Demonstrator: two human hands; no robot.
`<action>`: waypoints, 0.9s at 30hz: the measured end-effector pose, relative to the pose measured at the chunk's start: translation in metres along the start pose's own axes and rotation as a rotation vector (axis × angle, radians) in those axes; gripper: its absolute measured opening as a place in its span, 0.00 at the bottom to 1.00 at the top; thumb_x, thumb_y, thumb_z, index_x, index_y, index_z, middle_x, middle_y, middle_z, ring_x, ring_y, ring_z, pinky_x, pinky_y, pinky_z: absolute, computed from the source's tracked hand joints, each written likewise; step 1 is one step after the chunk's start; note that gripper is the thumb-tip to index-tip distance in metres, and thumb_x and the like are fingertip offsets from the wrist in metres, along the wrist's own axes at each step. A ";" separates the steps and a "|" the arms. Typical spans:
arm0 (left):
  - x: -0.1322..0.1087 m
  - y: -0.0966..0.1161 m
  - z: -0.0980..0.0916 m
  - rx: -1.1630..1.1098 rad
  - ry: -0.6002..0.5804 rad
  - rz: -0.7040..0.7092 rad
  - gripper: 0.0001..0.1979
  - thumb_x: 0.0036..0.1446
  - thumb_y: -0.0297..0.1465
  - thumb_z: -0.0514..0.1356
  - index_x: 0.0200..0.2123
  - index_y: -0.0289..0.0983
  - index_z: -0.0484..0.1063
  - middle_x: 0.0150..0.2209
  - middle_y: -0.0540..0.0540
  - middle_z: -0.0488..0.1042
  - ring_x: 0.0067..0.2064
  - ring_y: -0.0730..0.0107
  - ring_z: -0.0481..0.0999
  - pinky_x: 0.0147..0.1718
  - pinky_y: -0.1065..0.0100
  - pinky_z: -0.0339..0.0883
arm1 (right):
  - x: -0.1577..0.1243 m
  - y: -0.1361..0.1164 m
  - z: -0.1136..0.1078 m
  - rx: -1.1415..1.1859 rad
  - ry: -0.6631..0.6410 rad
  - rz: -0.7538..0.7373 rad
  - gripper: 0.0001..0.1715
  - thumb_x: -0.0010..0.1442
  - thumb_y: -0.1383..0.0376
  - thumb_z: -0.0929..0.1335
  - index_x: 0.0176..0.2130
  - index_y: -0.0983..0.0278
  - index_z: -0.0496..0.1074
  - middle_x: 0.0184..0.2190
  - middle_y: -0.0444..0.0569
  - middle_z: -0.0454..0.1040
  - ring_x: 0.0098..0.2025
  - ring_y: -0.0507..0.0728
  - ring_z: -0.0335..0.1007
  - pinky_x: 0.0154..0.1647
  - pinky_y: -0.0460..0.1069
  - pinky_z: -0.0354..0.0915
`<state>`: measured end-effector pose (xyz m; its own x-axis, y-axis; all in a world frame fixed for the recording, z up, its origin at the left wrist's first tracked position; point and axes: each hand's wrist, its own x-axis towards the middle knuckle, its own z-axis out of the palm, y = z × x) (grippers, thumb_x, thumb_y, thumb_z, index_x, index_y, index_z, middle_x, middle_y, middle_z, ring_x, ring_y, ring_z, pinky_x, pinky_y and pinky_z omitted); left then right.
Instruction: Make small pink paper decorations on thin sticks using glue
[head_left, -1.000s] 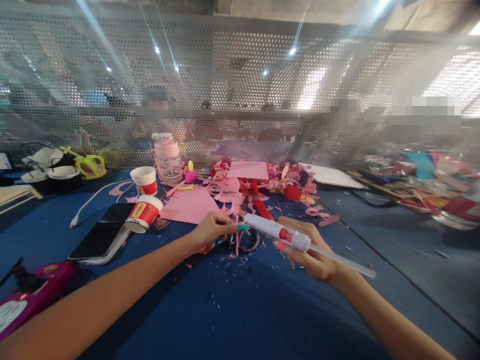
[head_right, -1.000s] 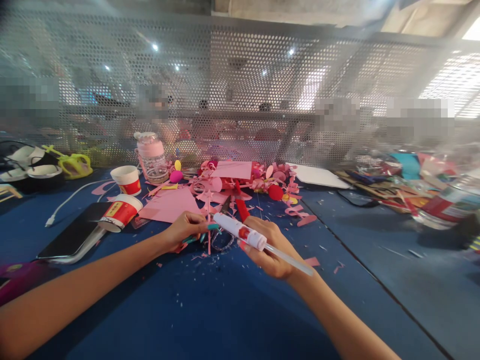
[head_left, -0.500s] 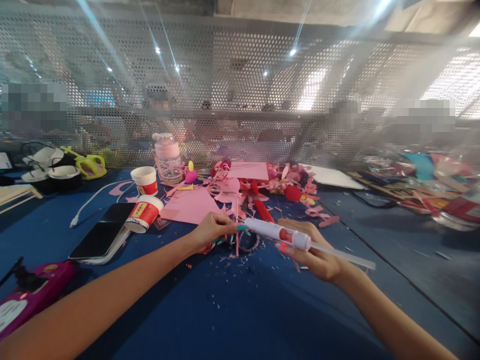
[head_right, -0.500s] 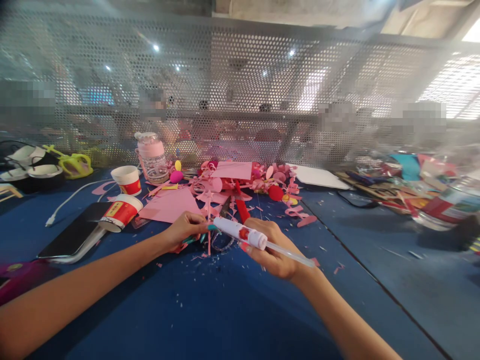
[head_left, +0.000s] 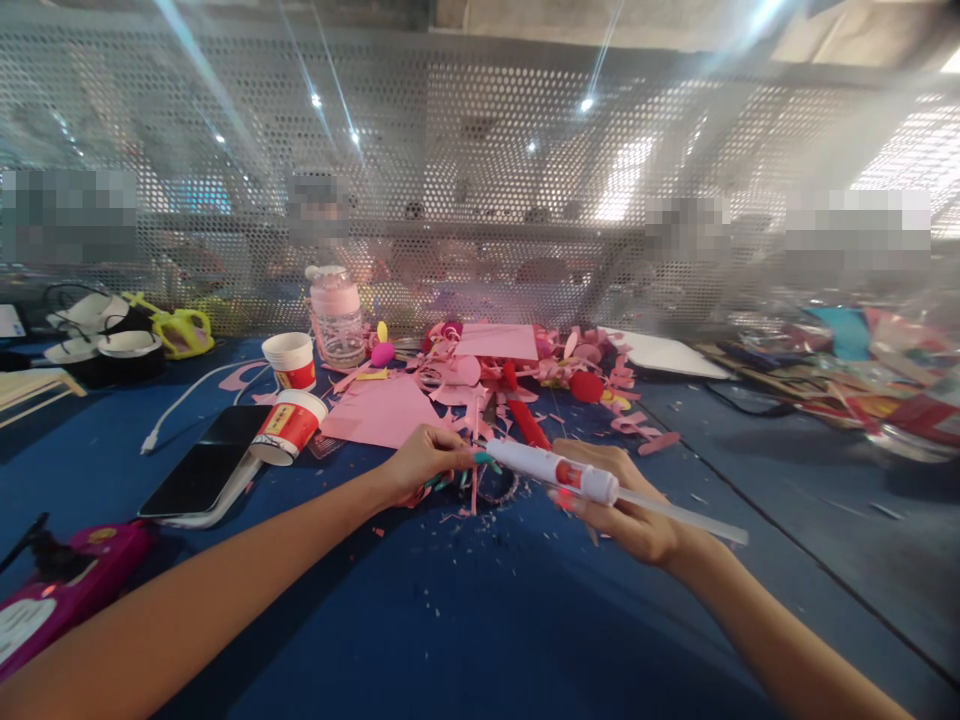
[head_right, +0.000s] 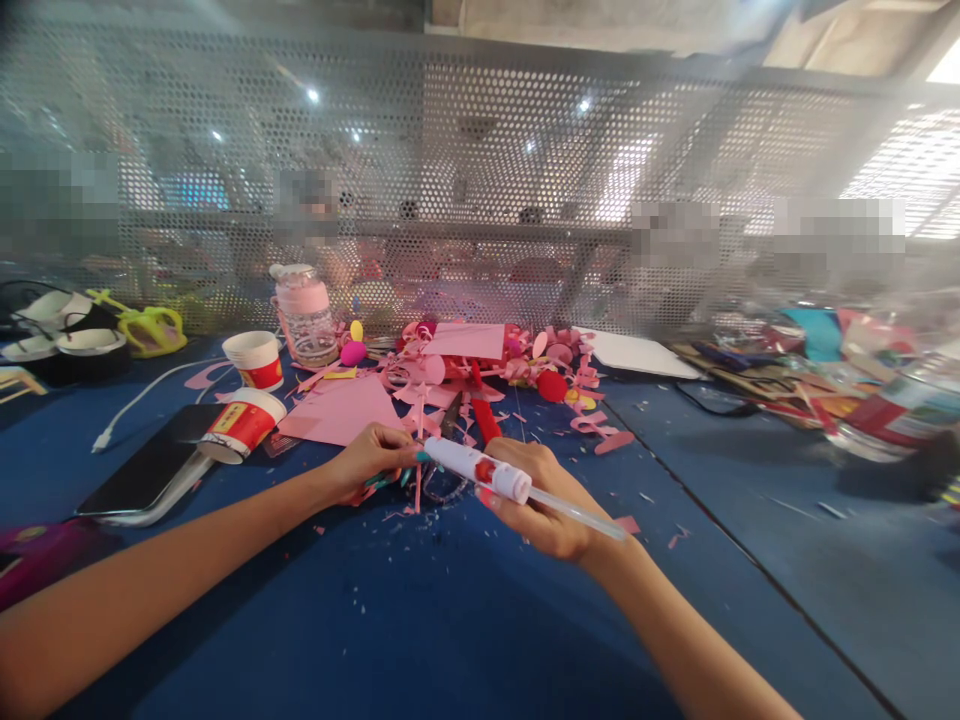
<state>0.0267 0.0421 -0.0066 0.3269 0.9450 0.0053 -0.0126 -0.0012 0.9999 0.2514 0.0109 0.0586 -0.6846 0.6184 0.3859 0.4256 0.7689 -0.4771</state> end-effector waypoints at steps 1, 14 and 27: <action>0.000 0.000 0.000 -0.003 0.000 0.000 0.17 0.37 0.41 0.66 0.20 0.30 0.72 0.14 0.53 0.62 0.16 0.83 0.56 0.16 0.75 0.45 | 0.000 0.000 0.000 0.000 -0.010 0.000 0.10 0.56 0.63 0.59 0.24 0.62 0.57 0.21 0.43 0.59 0.22 0.51 0.54 0.22 0.49 0.54; 0.000 -0.001 -0.001 0.010 -0.007 0.010 0.18 0.37 0.42 0.65 0.20 0.30 0.72 0.14 0.53 0.62 0.16 0.83 0.56 0.16 0.75 0.45 | 0.000 0.000 -0.003 0.022 -0.039 0.016 0.10 0.56 0.63 0.60 0.23 0.61 0.56 0.22 0.43 0.58 0.23 0.52 0.54 0.23 0.49 0.53; 0.000 -0.001 -0.001 0.005 -0.015 0.004 0.18 0.36 0.43 0.66 0.20 0.31 0.72 0.14 0.54 0.61 0.16 0.83 0.56 0.16 0.75 0.45 | -0.001 0.004 -0.004 0.012 -0.047 -0.003 0.10 0.57 0.64 0.59 0.24 0.62 0.56 0.23 0.43 0.58 0.24 0.51 0.54 0.24 0.49 0.52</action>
<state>0.0264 0.0427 -0.0075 0.3408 0.9401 0.0096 -0.0093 -0.0068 0.9999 0.2563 0.0139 0.0595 -0.7130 0.6077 0.3497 0.4165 0.7683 -0.4860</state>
